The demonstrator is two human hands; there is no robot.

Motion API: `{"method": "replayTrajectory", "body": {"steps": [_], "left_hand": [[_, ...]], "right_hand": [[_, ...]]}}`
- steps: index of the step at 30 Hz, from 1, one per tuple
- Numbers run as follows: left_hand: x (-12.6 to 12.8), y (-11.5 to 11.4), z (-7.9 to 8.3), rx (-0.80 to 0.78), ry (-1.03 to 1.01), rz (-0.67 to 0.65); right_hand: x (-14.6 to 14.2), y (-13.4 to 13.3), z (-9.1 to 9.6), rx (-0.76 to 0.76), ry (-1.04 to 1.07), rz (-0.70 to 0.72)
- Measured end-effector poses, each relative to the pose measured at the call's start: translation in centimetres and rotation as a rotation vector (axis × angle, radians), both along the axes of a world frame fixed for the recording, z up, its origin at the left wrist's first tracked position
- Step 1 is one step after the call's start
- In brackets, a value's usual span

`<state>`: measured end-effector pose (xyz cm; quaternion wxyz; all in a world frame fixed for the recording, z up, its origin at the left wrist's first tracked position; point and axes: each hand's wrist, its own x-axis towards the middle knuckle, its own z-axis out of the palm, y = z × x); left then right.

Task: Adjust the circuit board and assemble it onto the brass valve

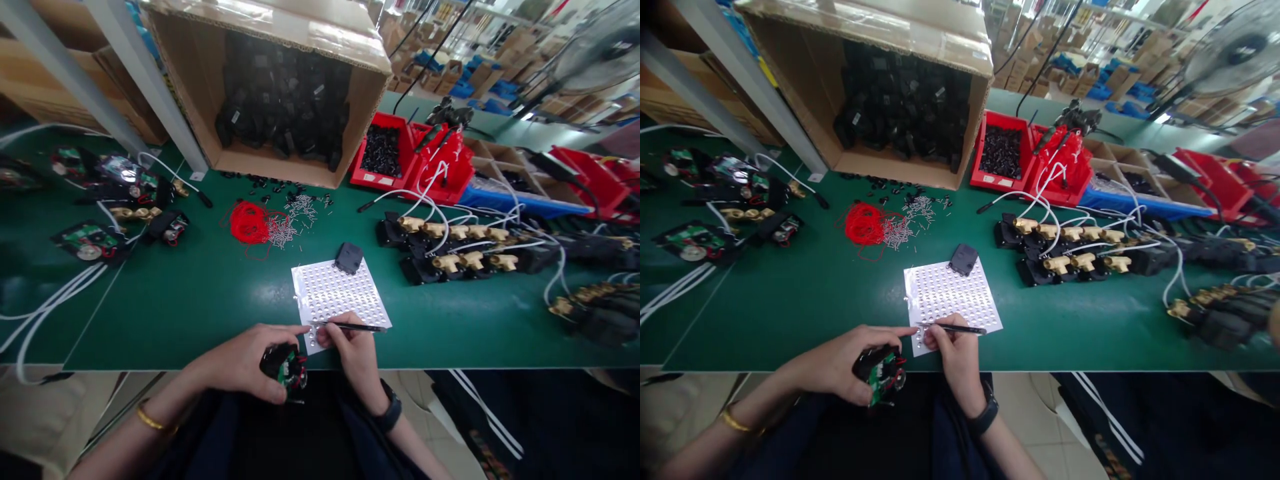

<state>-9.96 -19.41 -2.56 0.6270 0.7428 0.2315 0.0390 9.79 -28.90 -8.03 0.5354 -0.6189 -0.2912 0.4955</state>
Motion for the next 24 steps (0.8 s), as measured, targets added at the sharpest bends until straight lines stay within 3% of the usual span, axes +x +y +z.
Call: {"method": "replayTrajectory", "body": {"steps": [4, 8, 16, 21, 24], "left_hand": [[0.1, -0.3, -0.7, 0.063, 0.011, 0.039], [0.1, -0.2, -1.0, 0.046, 0.069, -0.007], [0.1, 0.2, -0.7, -0.007, 0.104, -0.032], [0.1, 0.1, -1.4, -0.041, 0.059, -0.026], [-0.8, 0.3, -1.7, -0.063, -0.032, 0.065]], "right_hand": [[-0.1, 0.1, -0.1, -0.005, -0.061, -0.020], [0.2, 0.0, -0.2, -0.019, -0.163, -0.014], [1.1, 0.3, 0.5, -0.047, -0.070, 0.099], [1.2, 0.4, 0.6, -0.043, -0.053, 0.123], [1.0, 0.3, 0.6, -0.045, -0.034, 0.099]]}}
